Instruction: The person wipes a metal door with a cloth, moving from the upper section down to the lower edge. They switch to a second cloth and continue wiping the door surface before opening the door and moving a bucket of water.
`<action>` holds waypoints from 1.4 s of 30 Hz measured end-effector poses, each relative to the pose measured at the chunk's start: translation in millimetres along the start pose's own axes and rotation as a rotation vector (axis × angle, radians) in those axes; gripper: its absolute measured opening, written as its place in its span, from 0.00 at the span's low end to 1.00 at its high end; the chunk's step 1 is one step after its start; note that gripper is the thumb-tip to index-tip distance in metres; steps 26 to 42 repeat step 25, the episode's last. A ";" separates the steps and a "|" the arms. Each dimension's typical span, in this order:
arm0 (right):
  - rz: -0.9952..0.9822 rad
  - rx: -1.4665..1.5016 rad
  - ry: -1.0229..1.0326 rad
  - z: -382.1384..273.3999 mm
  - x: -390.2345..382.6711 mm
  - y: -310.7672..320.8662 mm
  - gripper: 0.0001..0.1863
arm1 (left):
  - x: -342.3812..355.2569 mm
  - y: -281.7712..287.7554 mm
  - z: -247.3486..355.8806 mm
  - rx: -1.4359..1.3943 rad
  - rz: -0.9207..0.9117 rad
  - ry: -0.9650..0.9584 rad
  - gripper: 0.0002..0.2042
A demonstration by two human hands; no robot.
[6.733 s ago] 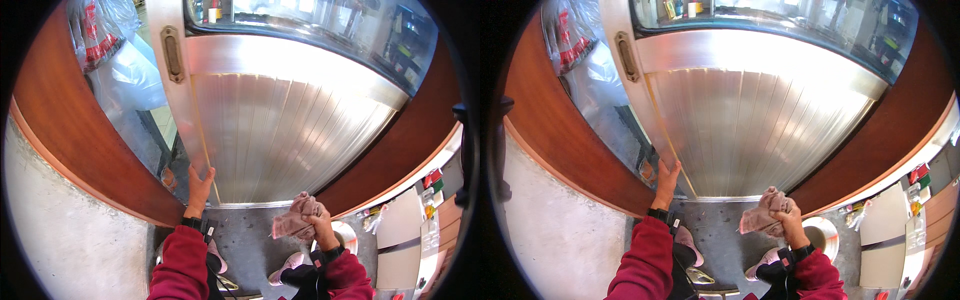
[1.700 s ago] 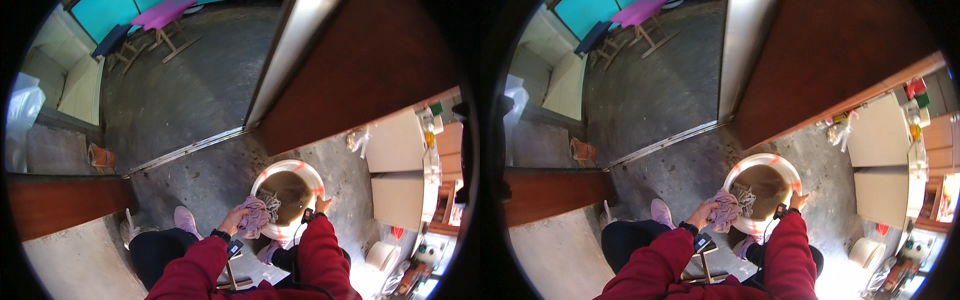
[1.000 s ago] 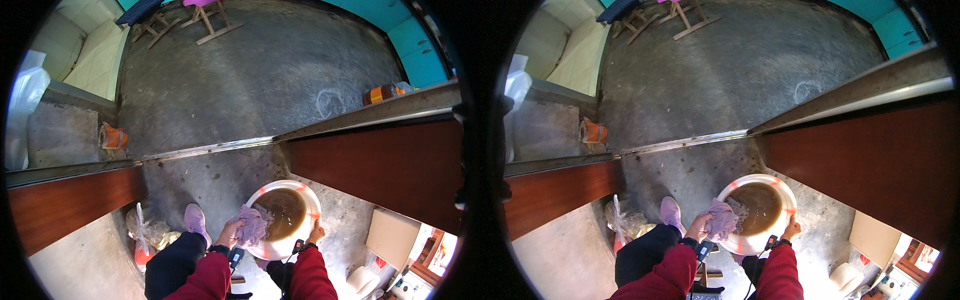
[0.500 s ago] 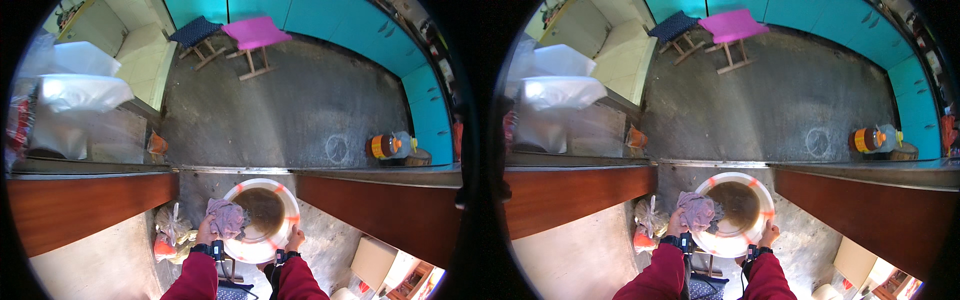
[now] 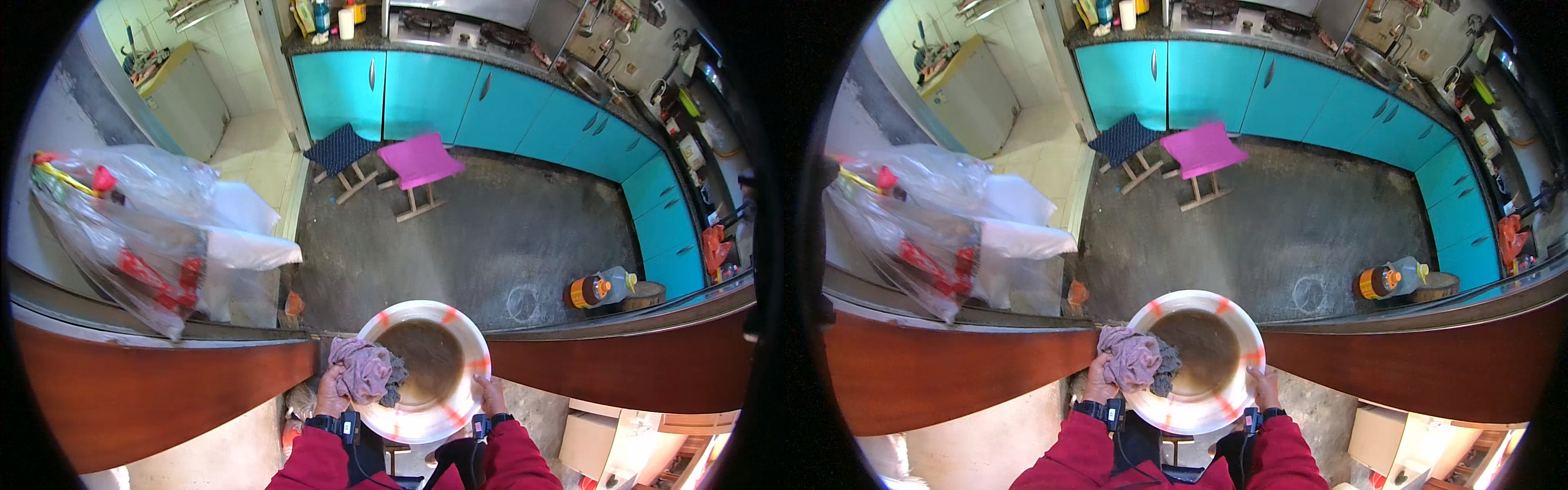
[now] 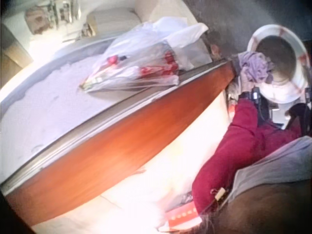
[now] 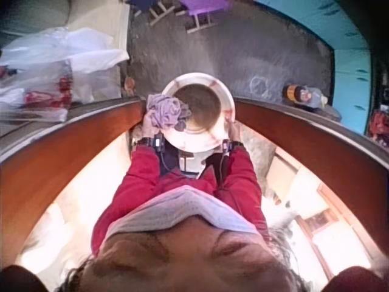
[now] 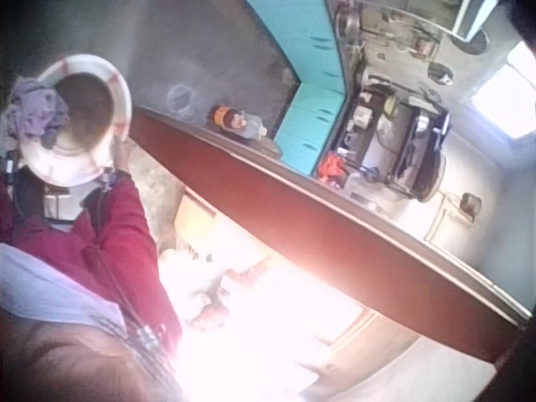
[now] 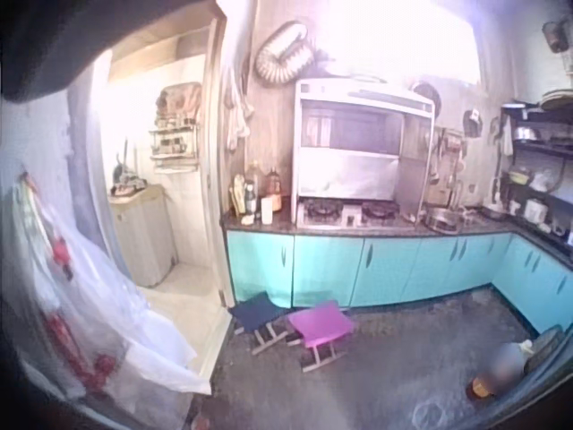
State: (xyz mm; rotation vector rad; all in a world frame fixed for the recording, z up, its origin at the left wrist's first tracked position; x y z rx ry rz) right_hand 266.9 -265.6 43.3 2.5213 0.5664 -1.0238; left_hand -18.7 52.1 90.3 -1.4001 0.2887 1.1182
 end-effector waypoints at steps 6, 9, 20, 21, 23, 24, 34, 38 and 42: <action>-0.125 -0.324 -0.131 -53.2 -6.4 -11.9 0.14 | -9.8 -77.7 39.5 0.087 -0.192 -0.082 0.23; -0.130 -0.460 -0.038 -88.6 -10.6 -13.8 0.11 | -6.4 -103.2 45.5 0.058 -0.117 -0.087 0.24; -0.185 -0.154 0.088 -174.3 27.6 1.7 0.11 | 20.1 -187.4 54.5 0.064 -0.140 -0.227 0.22; -0.213 -0.129 0.078 -185.2 30.7 -1.5 0.13 | 26.6 -197.7 57.8 0.053 -0.160 -0.211 0.22; -0.246 -0.078 0.091 -207.0 31.3 -11.9 0.15 | 42.9 -209.1 69.1 0.064 -0.077 -0.191 0.22; -0.250 -0.071 0.077 -219.3 30.8 -18.6 0.16 | 50.0 -218.8 76.0 0.065 -0.103 -0.202 0.22; -0.274 -0.047 0.111 -237.3 31.1 -28.4 0.18 | 56.9 -226.8 82.9 0.066 -0.065 -0.217 0.23; -0.274 -0.047 0.111 -237.3 31.1 -28.4 0.18 | 56.9 -226.8 82.9 0.066 -0.065 -0.217 0.23; -0.274 -0.047 0.111 -237.3 31.1 -28.4 0.18 | 56.9 -226.8 82.9 0.066 -0.065 -0.217 0.23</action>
Point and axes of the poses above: each hand's wrist, its own x-axis towards the middle knuckle, its own y-axis out of the back of the hand, z = x × y, the point moved 5 cm from there along x, towards the middle knuckle, and after that the axes turned 7 degrees about -x, right-handed, at the moved point
